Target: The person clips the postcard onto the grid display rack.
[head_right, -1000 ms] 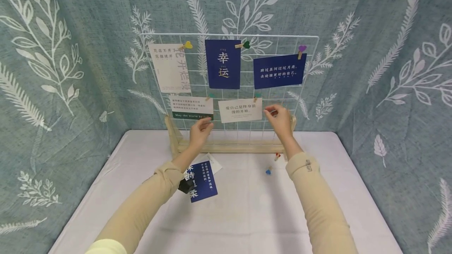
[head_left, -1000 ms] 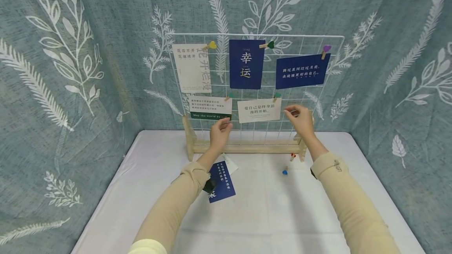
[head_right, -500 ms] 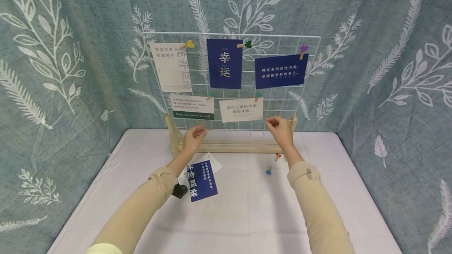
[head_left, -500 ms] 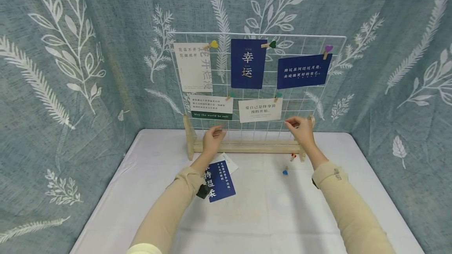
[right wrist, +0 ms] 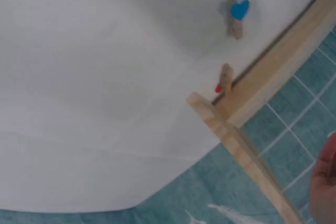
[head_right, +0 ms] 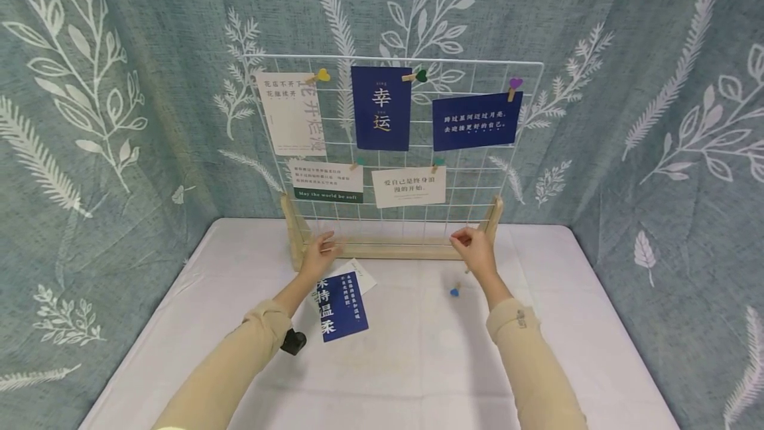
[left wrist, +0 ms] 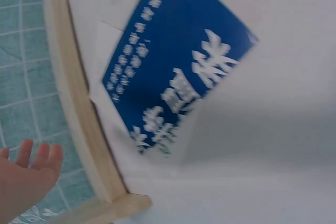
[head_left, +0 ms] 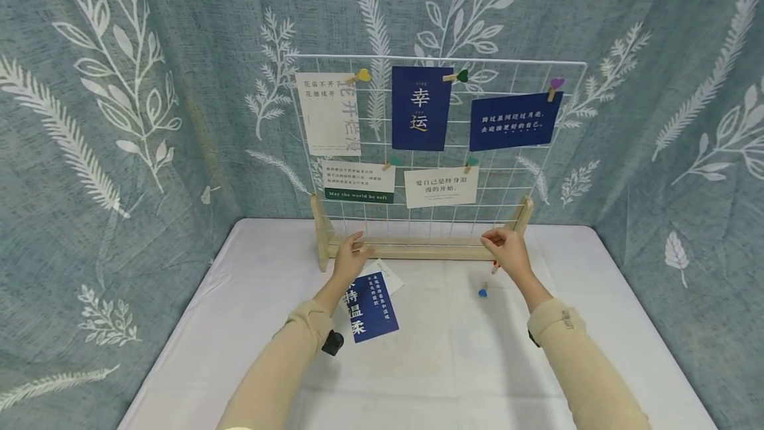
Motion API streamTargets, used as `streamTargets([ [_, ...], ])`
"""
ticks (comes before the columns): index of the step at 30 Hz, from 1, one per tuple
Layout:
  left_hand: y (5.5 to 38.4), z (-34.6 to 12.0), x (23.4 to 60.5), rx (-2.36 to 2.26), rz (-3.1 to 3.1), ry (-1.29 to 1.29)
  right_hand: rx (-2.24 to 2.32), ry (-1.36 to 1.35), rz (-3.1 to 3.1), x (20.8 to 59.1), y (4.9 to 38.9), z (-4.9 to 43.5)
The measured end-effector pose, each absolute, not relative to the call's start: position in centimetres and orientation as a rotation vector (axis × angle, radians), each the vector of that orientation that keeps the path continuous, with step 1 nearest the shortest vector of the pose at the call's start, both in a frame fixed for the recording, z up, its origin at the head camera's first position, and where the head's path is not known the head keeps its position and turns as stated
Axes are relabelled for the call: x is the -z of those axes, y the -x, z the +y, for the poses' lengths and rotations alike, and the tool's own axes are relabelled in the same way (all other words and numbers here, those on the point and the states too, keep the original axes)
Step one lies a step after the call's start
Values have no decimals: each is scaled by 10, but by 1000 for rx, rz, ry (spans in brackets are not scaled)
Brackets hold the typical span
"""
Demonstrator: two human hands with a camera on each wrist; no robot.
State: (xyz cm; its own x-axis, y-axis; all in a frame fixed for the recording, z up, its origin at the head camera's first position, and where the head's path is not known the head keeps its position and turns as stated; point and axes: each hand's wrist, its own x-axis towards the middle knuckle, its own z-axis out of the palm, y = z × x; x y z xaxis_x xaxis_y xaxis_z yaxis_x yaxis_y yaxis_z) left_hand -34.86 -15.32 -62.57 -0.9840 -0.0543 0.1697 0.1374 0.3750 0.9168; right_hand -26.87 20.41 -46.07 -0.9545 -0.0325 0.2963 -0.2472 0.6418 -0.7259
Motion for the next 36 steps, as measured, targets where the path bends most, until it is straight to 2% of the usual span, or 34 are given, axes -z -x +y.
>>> streamTargets([
  [7,313,-155,633,1469,-2564,87,-1252,-177,-2660,485,255,206],
  [14,241,-135,542,1594,-2655,-8,-1323,-141,-2598,516,249,206],
  [17,227,-133,529,1476,-2748,0,-1341,-137,-2519,551,256,214],
  [20,222,-135,528,1315,-2821,31,-1287,-24,-2561,571,256,216],
  [23,220,-138,528,1276,-2859,23,-1241,140,-2636,569,246,211],
  [25,221,-139,530,1246,-2888,29,-1204,252,-2724,554,233,205],
  [30,217,-143,531,1197,-3001,-29,-1168,331,-2789,544,220,198],
  [36,208,-147,525,1091,-3112,-72,-1201,317,-2776,555,221,199],
])
